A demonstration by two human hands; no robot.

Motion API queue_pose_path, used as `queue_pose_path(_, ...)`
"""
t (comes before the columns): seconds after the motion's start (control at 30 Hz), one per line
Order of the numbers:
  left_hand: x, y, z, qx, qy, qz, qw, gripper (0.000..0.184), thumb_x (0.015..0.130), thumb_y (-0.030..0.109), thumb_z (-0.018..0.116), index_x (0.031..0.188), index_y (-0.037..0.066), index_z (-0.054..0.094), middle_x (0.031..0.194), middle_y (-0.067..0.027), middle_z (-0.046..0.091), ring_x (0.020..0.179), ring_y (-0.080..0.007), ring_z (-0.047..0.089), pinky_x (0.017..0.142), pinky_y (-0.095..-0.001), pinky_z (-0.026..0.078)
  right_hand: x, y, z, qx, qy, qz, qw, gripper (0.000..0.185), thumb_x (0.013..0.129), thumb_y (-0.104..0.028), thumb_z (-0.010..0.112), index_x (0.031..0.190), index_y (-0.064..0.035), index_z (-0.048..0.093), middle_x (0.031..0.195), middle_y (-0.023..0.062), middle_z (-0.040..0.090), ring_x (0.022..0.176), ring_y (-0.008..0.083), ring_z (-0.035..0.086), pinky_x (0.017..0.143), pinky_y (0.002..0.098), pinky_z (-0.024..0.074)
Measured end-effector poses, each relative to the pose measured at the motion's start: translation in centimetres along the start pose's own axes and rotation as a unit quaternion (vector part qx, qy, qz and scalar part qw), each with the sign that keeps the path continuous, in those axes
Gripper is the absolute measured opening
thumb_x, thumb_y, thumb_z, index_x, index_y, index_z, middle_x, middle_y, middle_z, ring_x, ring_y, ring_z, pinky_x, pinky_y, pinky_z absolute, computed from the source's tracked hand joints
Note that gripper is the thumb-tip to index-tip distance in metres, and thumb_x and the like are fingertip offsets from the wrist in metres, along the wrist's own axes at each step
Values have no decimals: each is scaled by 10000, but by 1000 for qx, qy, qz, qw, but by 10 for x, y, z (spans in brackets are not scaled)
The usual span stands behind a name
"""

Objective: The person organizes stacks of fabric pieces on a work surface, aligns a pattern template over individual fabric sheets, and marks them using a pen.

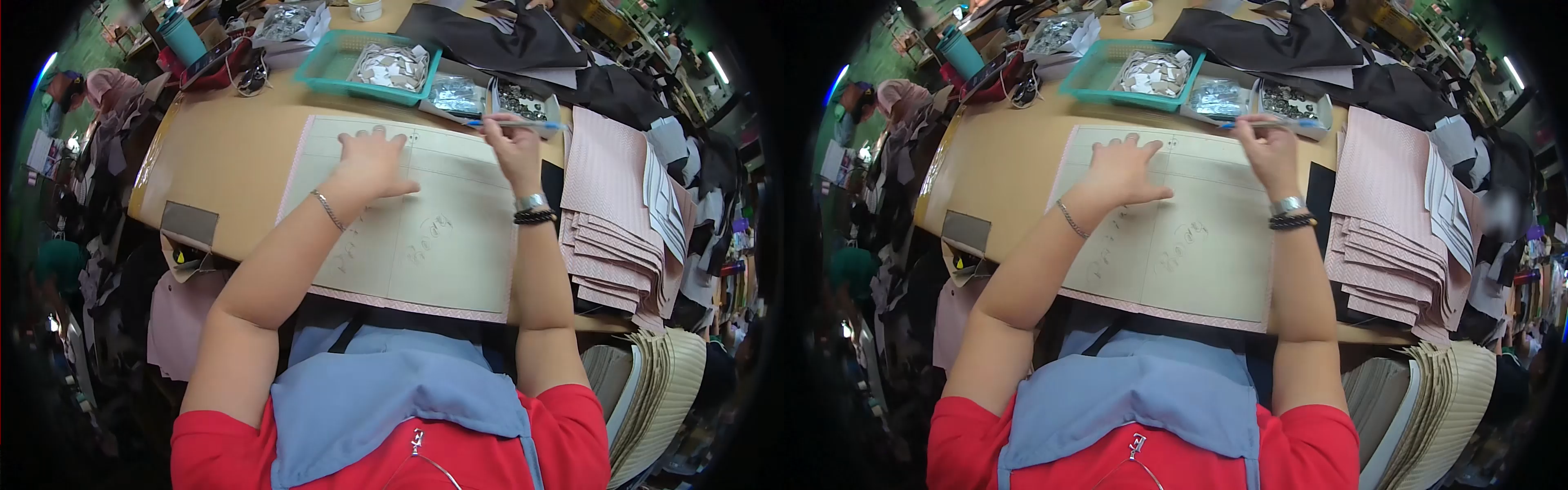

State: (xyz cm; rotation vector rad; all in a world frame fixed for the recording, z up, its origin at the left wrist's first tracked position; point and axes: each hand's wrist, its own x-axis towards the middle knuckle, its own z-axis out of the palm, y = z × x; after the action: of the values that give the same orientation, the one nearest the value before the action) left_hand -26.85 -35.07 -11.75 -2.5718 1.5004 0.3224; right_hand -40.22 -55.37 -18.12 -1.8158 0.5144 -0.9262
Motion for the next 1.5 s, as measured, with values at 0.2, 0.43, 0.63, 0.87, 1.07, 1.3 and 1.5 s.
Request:
queue_pose_path(0.2, -7, -25, 17, 14, -4, 18, 1000, 983, 552, 695, 734, 1347, 169, 493, 1233, -173, 532, 1037, -356, 615, 885, -550, 460, 0, -10, 78, -60, -69, -13, 996, 189, 853, -195, 627, 873, -7, 620, 718, 73, 672, 604, 121, 588, 596, 275, 486)
queue_pose_path(0.43, -6, -23, 18, 12, 3, 18, 1000, 954, 557, 675, 754, 1314, 148, 513, 1215, -171, 532, 1049, -357, 602, 879, -570, 466, 0, -13, 88, -145, -88, -25, 985, 176, 823, -166, 627, 833, 10, 618, 671, 107, 649, 588, 151, 588, 596, 295, 489)
queue_pose_path(0.63, -5, -24, 20, 7, 0, 19, 1000, 943, 569, 672, 756, 1311, 145, 509, 1235, -171, 520, 1097, -358, 573, 885, -579, 468, -4, -32, 90, -184, -116, -27, 976, 170, 821, -152, 624, 848, 16, 627, 661, 132, 642, 581, 181, 596, 597, 316, 491)
queue_pose_path(0.87, -5, -23, 18, 9, -13, 15, 1000, 926, 595, 675, 741, 1311, 140, 498, 1258, -163, 509, 1129, -364, 551, 904, -593, 459, -1, -29, 93, -205, -114, -29, 972, 171, 829, -150, 619, 848, 20, 624, 670, 119, 647, 580, 176, 602, 597, 321, 494)
queue_pose_path(1.07, -5, -23, 19, 8, -20, 10, 1000, 929, 602, 679, 735, 1317, 137, 494, 1274, -168, 498, 1151, -363, 533, 921, -603, 449, -1, -22, 93, -191, -104, -36, 975, 163, 843, -152, 612, 855, 10, 622, 677, 92, 655, 595, 145, 606, 593, 300, 490)
queue_pose_path(1.3, -6, -24, 20, 5, -12, 9, 1000, 950, 600, 684, 736, 1334, 135, 483, 1278, -166, 495, 1151, -361, 531, 922, -600, 452, -2, -15, 84, -157, -65, 8, 985, 169, 849, -168, 619, 879, -2, 623, 690, 72, 657, 604, 115, 591, 602, 289, 489)
queue_pose_path(1.5, -5, -22, 18, 6, -23, 6, 1000, 944, 604, 675, 739, 1331, 129, 484, 1283, -162, 496, 1159, -355, 527, 922, -590, 460, -4, -16, 85, -175, -79, -13, 981, 170, 849, -170, 615, 863, -1, 629, 683, 73, 656, 602, 122, 599, 604, 288, 491)
